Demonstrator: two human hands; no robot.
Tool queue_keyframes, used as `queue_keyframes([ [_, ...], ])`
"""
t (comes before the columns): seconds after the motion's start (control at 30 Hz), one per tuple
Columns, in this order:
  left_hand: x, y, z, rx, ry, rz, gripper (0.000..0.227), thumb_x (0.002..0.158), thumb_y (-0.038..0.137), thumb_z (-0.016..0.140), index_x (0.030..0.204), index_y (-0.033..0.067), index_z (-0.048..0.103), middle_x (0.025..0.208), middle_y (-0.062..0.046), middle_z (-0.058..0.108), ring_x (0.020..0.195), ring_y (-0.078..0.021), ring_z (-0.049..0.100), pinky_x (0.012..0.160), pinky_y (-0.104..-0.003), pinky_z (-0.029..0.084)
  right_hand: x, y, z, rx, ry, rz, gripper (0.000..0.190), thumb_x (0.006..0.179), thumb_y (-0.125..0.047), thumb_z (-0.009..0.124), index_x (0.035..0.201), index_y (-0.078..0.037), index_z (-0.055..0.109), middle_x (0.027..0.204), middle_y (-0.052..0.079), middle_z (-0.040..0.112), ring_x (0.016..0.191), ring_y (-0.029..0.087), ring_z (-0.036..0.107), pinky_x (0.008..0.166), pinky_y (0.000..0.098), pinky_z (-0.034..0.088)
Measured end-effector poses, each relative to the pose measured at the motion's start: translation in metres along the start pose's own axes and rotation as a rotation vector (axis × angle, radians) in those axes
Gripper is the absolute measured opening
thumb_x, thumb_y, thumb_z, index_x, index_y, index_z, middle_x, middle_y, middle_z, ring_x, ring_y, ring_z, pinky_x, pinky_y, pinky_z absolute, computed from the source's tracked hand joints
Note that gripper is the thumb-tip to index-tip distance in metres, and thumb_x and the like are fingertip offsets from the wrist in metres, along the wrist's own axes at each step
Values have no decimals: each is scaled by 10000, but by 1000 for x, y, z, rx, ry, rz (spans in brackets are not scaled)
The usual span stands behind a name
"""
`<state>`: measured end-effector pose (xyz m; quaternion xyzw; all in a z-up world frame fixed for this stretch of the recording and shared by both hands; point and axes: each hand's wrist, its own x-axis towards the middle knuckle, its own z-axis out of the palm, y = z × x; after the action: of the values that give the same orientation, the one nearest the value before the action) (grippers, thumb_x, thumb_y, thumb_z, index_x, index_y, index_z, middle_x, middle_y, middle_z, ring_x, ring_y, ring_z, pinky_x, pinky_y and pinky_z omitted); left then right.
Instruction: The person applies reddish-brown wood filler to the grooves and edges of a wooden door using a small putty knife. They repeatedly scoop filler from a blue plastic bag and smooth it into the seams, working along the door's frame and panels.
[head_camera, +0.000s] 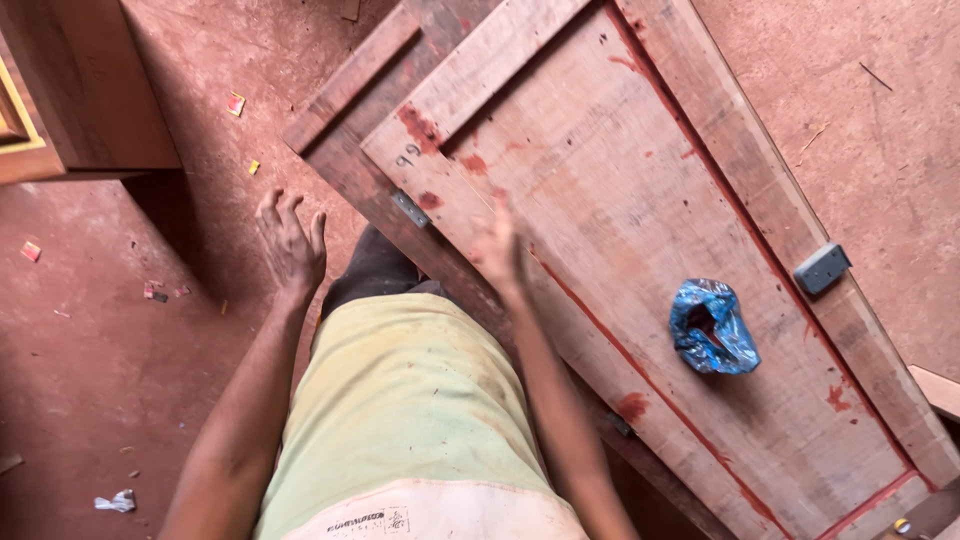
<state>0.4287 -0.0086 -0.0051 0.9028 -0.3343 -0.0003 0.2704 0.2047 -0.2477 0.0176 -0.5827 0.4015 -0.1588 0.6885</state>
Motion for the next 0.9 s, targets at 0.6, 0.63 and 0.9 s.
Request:
queue_keyframes([
  [0.6, 111, -110, -8, -13, -253, -101, 430, 1037, 202, 753, 1365, 3, 557, 1504, -229, 442, 1375, -397, 444, 1117, -502, 396, 90, -59, 76, -1087, 26, 241, 445, 1045, -213, 530, 1487, -155, 521, 978, 179, 776, 793, 377, 731, 663, 478, 576],
  [0.63, 117, -112, -6, -20, -262, -87, 426, 1042, 198, 752, 1364, 1, 554, 1503, -231, 436, 1377, -396, 445, 1125, -500, 397, 89, -62, 83, -1091, 75, -18, 429, 1028, -186, 548, 1450, -110, 537, 1036, 192, 762, 818, 377, 734, 671, 470, 577],
  [0.9, 156, -106, 8, -92, -300, -66, 375, 1085, 178, 745, 1339, -20, 554, 1526, -234, 422, 1401, -414, 432, 1153, -528, 374, 57, -49, 25, -1141, -65, 165, 478, 993, -127, 542, 1461, -213, 587, 840, 241, 718, 704, 397, 690, 627, 520, 531],
])
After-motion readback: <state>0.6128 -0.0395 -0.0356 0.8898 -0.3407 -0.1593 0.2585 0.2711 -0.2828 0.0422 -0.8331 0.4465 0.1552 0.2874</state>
